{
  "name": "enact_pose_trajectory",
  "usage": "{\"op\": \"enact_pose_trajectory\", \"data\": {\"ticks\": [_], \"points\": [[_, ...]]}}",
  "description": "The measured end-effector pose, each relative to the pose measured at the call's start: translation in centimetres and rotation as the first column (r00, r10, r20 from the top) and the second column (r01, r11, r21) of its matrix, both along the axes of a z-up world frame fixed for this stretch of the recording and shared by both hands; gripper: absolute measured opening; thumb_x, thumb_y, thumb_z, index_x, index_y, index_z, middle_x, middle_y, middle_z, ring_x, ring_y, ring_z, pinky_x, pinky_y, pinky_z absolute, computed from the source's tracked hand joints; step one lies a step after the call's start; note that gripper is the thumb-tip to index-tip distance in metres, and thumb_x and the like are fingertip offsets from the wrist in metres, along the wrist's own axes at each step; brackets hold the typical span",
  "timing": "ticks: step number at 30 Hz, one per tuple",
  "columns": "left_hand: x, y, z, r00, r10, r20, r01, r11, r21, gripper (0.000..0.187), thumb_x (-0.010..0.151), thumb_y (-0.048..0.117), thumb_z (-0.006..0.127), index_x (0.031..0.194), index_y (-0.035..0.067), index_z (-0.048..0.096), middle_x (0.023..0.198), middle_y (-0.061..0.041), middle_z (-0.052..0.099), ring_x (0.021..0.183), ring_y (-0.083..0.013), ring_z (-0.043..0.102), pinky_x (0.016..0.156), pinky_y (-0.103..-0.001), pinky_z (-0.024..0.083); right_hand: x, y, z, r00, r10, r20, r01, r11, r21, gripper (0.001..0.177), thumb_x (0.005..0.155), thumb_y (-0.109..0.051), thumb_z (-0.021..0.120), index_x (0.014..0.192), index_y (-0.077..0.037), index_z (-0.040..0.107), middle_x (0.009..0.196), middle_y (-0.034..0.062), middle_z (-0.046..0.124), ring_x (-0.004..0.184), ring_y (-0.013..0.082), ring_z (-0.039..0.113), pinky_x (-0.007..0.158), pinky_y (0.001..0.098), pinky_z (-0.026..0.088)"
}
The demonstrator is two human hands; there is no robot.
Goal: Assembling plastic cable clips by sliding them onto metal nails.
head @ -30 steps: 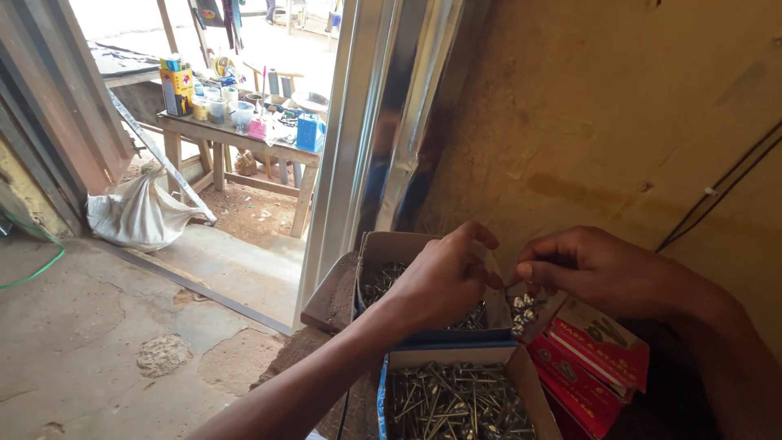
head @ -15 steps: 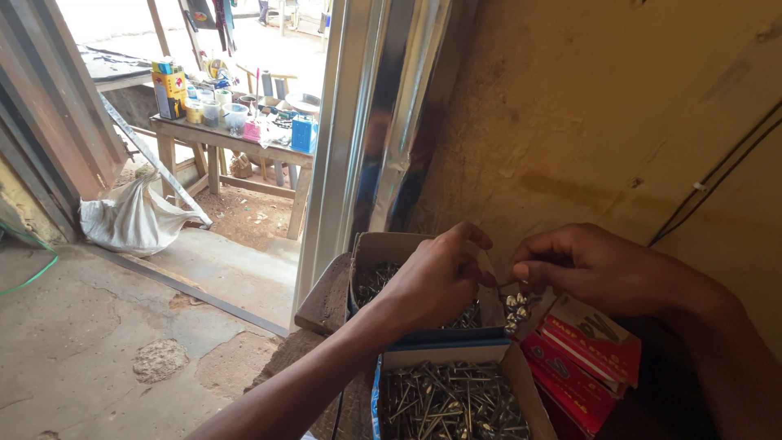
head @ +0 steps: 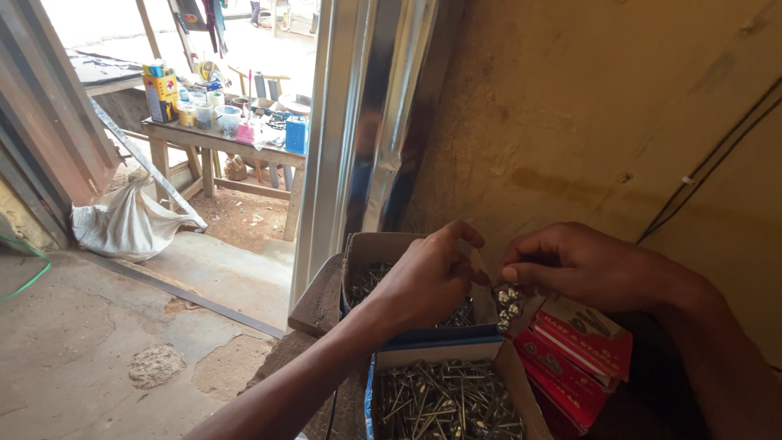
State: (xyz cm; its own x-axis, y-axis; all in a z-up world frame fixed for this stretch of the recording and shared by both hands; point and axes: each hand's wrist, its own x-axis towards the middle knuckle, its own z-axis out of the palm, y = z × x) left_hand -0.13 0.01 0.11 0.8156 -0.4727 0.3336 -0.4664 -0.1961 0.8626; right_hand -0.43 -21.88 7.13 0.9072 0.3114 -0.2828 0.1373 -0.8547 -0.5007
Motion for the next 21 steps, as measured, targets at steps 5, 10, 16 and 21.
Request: {"op": "enact_pose_trajectory", "data": {"ticks": [5, 10, 16, 21], "points": [[0.1, -0.3, 0.1, 1.0, 0.005, 0.008, -0.005, 1.0, 0.005, 0.042, 0.085, -0.001, 0.051, 0.126, -0.004, 0.057, 0.098, -0.022, 0.078, 0.098, -0.0269, 0.08, 0.081, -0.037, 0.063, -0.2, 0.0, 0.3, 0.997, 0.051, 0.061, -0.049, 0.998, -0.032, 0.041, 0.092, -0.045, 0.065, 0.105, -0.009, 0.081, 0.082, 0.0041, 0.075, 0.076, 0.0147, 0.067, 0.073, 0.0351, 0.056], [0.0, -0.5, 0.2, 1.0, 0.017, 0.014, -0.017, 1.0, 0.013, 0.037, 0.089, 0.003, 0.053, 0.126, -0.001, 0.059, 0.102, -0.021, 0.08, 0.1, -0.0284, 0.08, 0.085, -0.038, 0.062, -0.1, -0.6, 0.2, 0.991, 0.102, 0.088, -0.097, 0.993, -0.066, 0.044, 0.094, -0.047, 0.064, 0.108, -0.008, 0.08, 0.084, 0.0071, 0.075, 0.078, 0.0181, 0.067, 0.073, 0.0366, 0.056], [-0.2, -1.1, 0.8, 0.999, 0.045, -0.001, -0.045, 0.995, 0.093, 0.036, 0.091, 0.007, 0.058, 0.126, 0.002, 0.06, 0.112, -0.02, 0.077, 0.106, -0.0285, 0.076, 0.091, -0.039, 0.06, -0.7, -0.7, 0.9, 0.993, 0.1, 0.062, -0.1, 0.995, -0.012, 0.048, 0.09, -0.043, 0.06, 0.127, -0.015, 0.073, 0.101, 0.0011, 0.079, 0.091, 0.014, 0.073, 0.084, 0.0335, 0.058], [-0.1, -1.4, 0.9, 0.999, 0.026, -0.035, -0.023, 0.996, 0.082, 0.035, 0.092, 0.011, 0.061, 0.126, 0.001, 0.061, 0.11, -0.018, 0.078, 0.104, -0.0252, 0.078, 0.09, -0.037, 0.062, -0.6, -1.6, 1.0, 0.997, 0.072, 0.03, -0.072, 0.997, 0.002, 0.046, 0.094, -0.043, 0.056, 0.123, -0.013, 0.075, 0.098, 0.0066, 0.079, 0.089, 0.0176, 0.073, 0.082, 0.0346, 0.06]]}}
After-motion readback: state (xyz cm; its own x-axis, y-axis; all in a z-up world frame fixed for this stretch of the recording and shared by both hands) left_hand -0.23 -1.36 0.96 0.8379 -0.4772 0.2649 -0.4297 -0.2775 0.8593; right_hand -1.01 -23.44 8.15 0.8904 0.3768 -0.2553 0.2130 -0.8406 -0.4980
